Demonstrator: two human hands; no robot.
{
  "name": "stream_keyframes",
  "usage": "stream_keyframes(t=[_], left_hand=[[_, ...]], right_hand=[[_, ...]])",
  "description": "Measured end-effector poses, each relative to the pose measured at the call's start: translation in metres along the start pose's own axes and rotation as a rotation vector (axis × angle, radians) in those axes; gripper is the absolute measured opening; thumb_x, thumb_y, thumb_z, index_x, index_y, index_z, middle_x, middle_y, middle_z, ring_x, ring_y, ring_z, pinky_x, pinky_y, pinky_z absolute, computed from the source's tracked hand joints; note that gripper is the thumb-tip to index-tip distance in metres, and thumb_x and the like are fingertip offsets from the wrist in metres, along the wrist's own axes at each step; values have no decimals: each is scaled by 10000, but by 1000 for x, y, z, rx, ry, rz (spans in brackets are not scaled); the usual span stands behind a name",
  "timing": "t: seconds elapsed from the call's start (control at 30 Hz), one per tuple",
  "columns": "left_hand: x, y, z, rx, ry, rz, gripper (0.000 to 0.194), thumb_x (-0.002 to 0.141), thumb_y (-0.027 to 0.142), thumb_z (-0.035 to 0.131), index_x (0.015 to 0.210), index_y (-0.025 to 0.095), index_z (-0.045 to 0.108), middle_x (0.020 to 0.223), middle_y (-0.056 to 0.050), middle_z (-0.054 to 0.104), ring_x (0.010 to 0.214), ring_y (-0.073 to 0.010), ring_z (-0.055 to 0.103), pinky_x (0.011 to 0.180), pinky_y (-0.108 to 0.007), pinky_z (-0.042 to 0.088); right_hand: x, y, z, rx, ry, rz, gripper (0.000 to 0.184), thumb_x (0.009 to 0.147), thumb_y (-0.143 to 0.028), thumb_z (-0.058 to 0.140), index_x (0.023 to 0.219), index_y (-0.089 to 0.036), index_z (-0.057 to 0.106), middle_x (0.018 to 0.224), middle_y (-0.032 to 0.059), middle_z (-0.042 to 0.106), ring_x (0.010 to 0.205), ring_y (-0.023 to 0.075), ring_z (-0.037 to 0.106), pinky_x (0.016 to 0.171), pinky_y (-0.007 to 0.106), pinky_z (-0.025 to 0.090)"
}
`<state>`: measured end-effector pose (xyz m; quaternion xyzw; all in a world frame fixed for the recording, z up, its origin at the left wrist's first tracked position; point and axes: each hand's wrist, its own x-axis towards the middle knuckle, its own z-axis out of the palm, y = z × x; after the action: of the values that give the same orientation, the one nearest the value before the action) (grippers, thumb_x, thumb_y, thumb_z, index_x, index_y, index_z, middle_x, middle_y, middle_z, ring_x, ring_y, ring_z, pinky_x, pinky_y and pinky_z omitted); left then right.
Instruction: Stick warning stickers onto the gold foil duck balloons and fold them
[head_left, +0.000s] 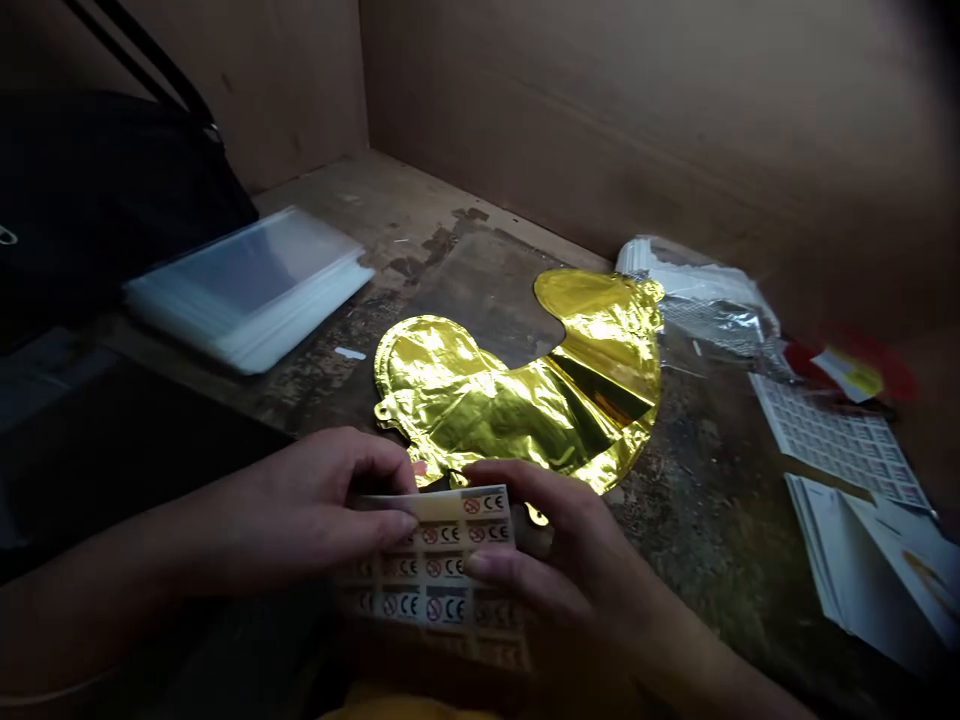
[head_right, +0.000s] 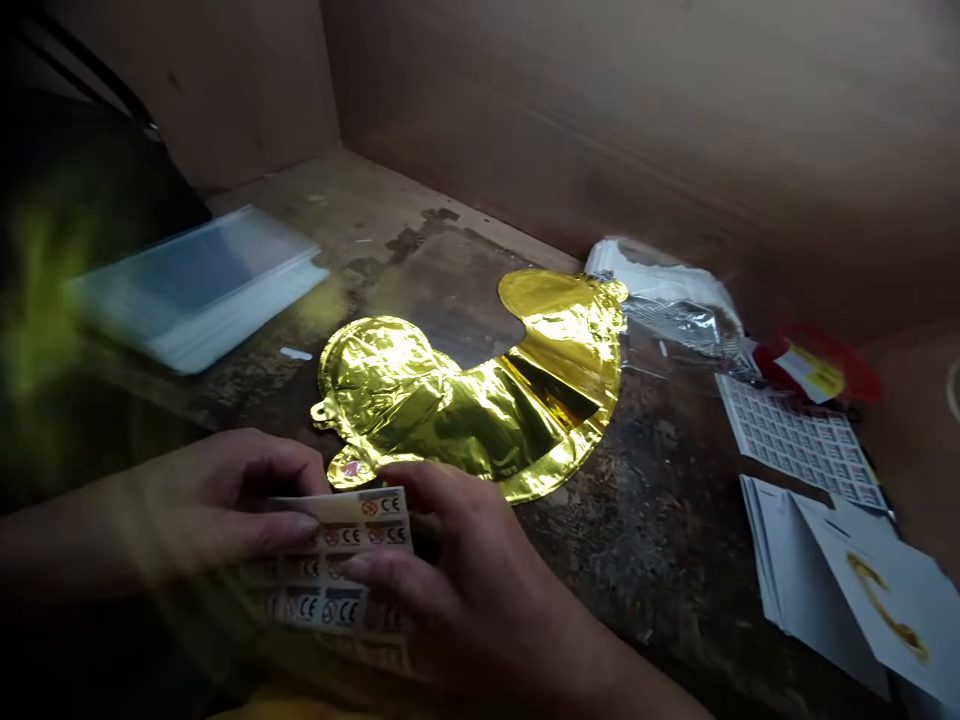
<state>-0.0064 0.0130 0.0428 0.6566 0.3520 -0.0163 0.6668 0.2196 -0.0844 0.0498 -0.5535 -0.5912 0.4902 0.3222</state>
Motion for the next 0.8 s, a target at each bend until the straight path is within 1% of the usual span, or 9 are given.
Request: stream_keyframes(t=[0.07, 0.17, 0.27, 0.37, 0.47, 0.57, 0.63, 0.7, 0.8], left_hand=[[-3, -1, 5, -95, -20, -39, 161, 835, 355, 614, 821, 196, 594, 787, 25, 653, 733, -165, 619, 607, -222, 469], [-6, 4, 12, -15, 67, -22, 169, 819, 361, 655, 908, 218, 653, 905, 26, 701, 833, -184, 652, 681, -231, 488], [-7, 14, 20, 147, 182, 10, 225, 800, 364, 687, 1007, 277, 699, 962, 52, 722, 880, -183, 666, 726, -223, 482], [-4, 17, 26, 186, 191, 4, 151, 846, 365, 618, 877, 261, 724, 799, 56, 711, 743, -152, 653, 632, -206, 457], [2, 12, 29, 138, 188, -37, 202, 858, 380, 579, 820, 233, 712, 731, 42, 681, 693, -148, 619, 577, -202, 433], [5, 7, 29, 41, 117, -90, 247, 857, 410, 561, 821, 212, 705, 723, 28, 656, 681, -152, 597, 561, -203, 427], [5, 6, 28, -4, 86, -101, 269, 852, 427, 566, 813, 199, 702, 725, 22, 642, 679, -152, 587, 563, -204, 428], [4, 6, 28, -40, 69, -96, 267, 839, 440, 589, 840, 201, 708, 756, 18, 651, 707, -161, 595, 585, -210, 438], [3, 5, 28, -105, 34, -96, 273, 841, 453, 594, 903, 214, 711, 813, 10, 679, 757, -184, 617, 633, -230, 462]], right_hand=[[-4, 2, 14, 230, -41, 157, 157, 858, -322, 674, 932, -183, 671, 787, 5, 659, 679, 122, 609, 582, 213, 493], [0, 10, 20, 423, 1, 296, 189, 847, -332, 681, 817, -148, 652, 710, 4, 624, 606, 105, 555, 544, 215, 466], [1, 16, 26, 502, 46, 320, 216, 816, -348, 718, 798, -146, 644, 688, -3, 608, 586, 97, 536, 534, 212, 447], [-3, 19, 33, 516, 41, 313, 224, 819, -356, 718, 774, -154, 632, 679, -13, 592, 584, 89, 524, 541, 208, 438], [-6, 19, 31, 314, 26, 273, 163, 857, -337, 672, 850, -179, 634, 736, -2, 627, 633, 114, 566, 567, 228, 467], [-4, 13, 20, -114, 159, 30, 181, 845, -266, 675, 1009, -201, 631, 906, 33, 677, 811, 163, 632, 688, 270, 504], [0, 8, 12, -306, 195, -127, 169, 844, -227, 663, 1010, -200, 647, 931, 38, 686, 854, 170, 642, 721, 274, 502], [3, 4, 8, -371, 155, -179, 81, 861, -199, 632, 932, -200, 672, 851, 19, 691, 781, 150, 648, 671, 255, 497], [5, 5, 9, -358, 133, -148, 64, 862, -173, 632, 870, -209, 683, 782, -8, 696, 690, 122, 645, 617, 224, 495]])
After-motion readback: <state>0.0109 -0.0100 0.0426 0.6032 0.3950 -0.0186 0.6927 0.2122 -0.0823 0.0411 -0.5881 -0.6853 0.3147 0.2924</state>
